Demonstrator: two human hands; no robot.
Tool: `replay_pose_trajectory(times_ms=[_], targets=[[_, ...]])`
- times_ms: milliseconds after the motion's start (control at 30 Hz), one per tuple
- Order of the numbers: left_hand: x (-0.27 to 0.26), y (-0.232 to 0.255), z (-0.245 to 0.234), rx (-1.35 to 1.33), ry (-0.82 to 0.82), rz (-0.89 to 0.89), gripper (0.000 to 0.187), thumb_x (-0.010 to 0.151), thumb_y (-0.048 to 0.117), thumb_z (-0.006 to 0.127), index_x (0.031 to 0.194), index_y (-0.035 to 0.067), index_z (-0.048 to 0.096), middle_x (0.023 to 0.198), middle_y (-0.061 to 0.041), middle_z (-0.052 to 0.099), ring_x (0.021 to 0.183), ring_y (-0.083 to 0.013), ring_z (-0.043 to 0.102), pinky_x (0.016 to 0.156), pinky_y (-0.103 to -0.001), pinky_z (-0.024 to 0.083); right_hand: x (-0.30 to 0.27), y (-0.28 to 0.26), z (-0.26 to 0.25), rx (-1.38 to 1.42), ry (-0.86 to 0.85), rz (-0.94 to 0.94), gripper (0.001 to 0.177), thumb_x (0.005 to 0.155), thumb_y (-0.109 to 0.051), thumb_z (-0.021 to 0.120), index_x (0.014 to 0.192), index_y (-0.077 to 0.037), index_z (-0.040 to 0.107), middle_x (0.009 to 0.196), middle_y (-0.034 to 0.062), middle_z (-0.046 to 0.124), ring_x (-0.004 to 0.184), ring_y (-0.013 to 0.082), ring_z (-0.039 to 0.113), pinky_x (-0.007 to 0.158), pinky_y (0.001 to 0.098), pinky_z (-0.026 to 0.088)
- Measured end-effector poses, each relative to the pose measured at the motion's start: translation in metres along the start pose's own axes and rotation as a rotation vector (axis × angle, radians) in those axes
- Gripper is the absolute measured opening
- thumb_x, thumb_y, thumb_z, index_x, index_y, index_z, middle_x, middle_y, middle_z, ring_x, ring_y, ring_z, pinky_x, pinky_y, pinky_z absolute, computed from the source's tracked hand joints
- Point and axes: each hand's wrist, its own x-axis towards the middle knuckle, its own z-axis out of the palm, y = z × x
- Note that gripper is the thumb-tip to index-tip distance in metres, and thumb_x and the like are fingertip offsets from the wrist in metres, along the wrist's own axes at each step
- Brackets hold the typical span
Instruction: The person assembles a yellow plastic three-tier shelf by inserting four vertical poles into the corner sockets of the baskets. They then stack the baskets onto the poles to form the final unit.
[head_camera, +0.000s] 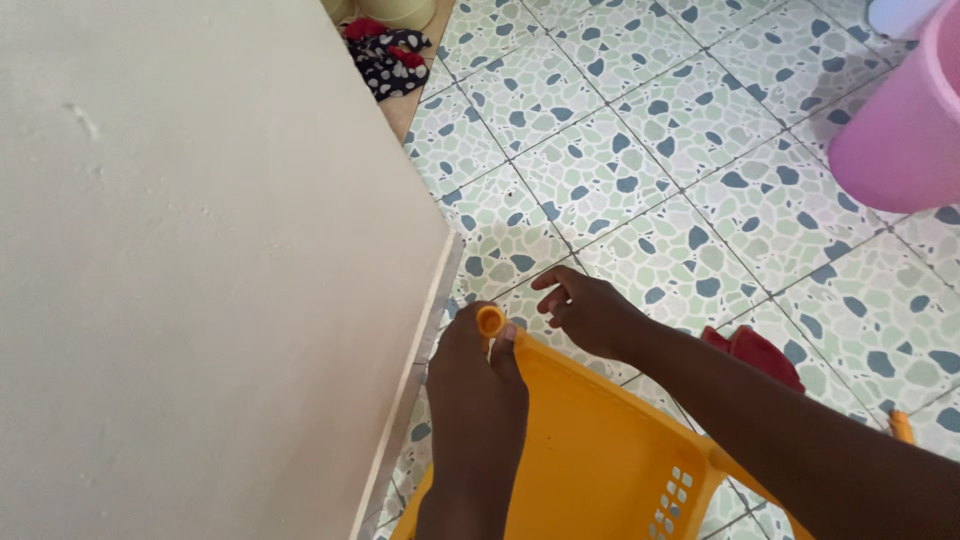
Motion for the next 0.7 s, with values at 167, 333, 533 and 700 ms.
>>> replay_pose_trajectory(times_ms=[167,333,533,700], targets=[[0.013,0.006,0.005,0.061,-0.083,-0.017,0.029,0.094,0.020,0.064,0.117,0.004,0.064,0.110,-0.019,0.071,0.103,-0.0377,0.069,0.085,-0.046,0.054,-0.004,-0.012,-0.002,0.006,-0.032,-0.055,0.039,0.090,-0.001,0.050,0.126,-0.009,0.061,0.096,0.0049,0.068,0.088,0.0150,0.070,0.080,0.0287,0.059],[0.031,0.010,0.008,0.105,-0.135,0.000,0.029,0.094,0.021,0.064,0.117,0.004,0.064,0.109,-0.018,0.071,0.103,-0.0360,0.070,0.085,-0.046,0.055,-0.002,-0.043,0.001,-0.002,-0.039,-0.007,0.035,0.091,-0.008,0.057,0.125,-0.012,0.064,0.098,0.0037,0.067,0.085,0.0127,0.067,0.070,0.0306,0.056],[0.015,0.009,0.008,-0.009,-0.122,-0.056,0.029,0.093,0.020,0.061,0.118,0.007,0.065,0.112,-0.014,0.072,0.103,-0.0337,0.070,0.085,-0.045,0.054,0.001,-0.069,0.005,0.187,-0.093,0.093,0.032,0.096,-0.023,0.056,0.123,-0.011,0.065,0.101,0.0035,0.070,0.086,0.0113,0.067,0.076,0.0282,0.059],[0.004,0.002,0.010,-0.009,-0.080,-0.042,0.030,0.096,0.024,0.062,0.119,0.006,0.065,0.109,-0.015,0.072,0.101,-0.0354,0.070,0.084,-0.046,0.054,-0.007,-0.080,0.016,0.013,-0.023,-0.152,0.034,0.098,-0.031,0.055,0.116,-0.008,0.071,0.110,0.0028,0.073,0.097,0.0089,0.069,0.086,0.0285,0.055]])
